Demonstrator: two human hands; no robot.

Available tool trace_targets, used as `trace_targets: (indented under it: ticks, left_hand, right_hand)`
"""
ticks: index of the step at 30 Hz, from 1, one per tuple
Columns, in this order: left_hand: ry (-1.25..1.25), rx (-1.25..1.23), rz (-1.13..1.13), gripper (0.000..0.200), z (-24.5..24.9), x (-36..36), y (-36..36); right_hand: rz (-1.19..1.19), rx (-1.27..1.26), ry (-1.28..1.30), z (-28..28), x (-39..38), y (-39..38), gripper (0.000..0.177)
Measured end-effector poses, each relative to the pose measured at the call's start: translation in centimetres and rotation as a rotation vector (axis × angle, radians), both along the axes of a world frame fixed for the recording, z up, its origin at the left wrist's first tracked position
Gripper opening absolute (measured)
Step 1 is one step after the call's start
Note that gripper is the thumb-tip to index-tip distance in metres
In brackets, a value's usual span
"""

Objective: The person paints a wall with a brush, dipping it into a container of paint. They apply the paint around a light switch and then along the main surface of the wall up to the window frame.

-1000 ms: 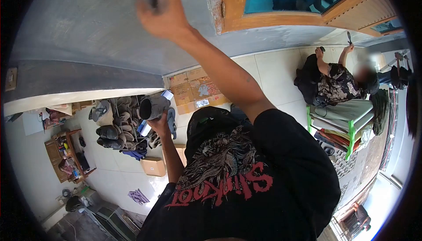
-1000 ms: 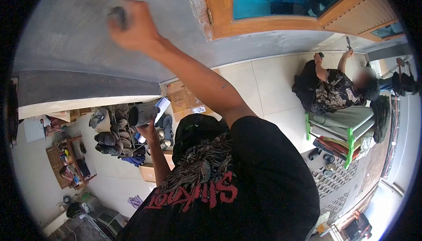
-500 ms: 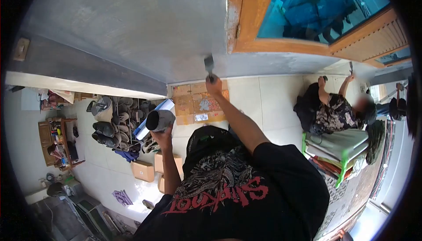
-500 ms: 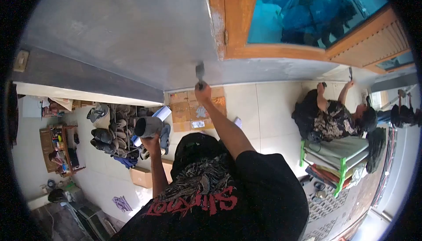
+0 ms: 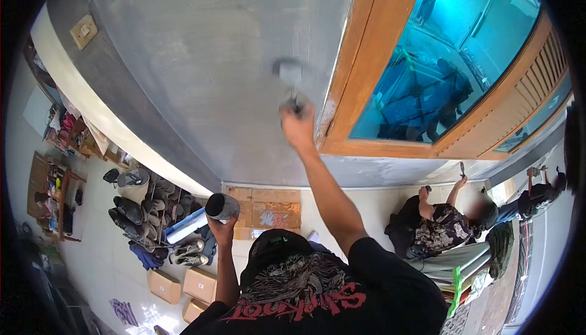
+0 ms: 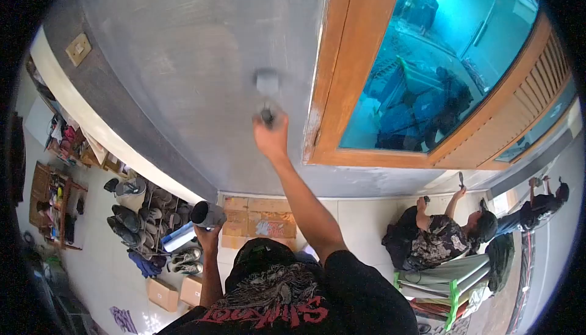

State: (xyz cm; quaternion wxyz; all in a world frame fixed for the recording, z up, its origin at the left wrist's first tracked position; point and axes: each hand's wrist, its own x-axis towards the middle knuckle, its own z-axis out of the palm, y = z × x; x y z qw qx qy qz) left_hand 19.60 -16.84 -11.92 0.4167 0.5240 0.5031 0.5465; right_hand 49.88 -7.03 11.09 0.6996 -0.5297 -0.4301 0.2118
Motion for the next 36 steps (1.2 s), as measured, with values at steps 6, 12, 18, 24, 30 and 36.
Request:
trace_targets:
  ticks: [6,12,18,24,30,36]
  left_hand:
    - [-0.006,0.070,-0.025,0.078,-0.8,-0.7,1.2]
    - [0.011,0.081,-0.065,0.078,0.2,-1.8,1.3]
    - [-0.052,0.096,-0.069,0.074,0.4,-2.3,0.8]
    - [-0.053,0.101,-0.081,0.074,1.8,-3.9,0.6]
    - [-0.018,0.103,-0.145,0.074,2.8,-6.4,0.9]
    - [-0.043,0.084,-0.201,0.076,1.7,-7.2,1.7]
  right_hand:
    - [-0.052,0.463,-0.166,20.5,0.3,1.3,0.008]
    - [-0.044,0.427,-0.173,22.9,-0.3,-0.6,0.015]
    - [-0.235,0.138,-0.015,3.6,1.4,1.7,0.017]
    - [-0.288,-0.339,0.011,-22.6,-2.8,-2.1,0.023]
    - [-0.164,-0.581,0.106,-24.7,-7.3,-2.2,0.024]
    - [-0.183,-0.282,0.083,-5.0,-6.1,4.6,0.026]
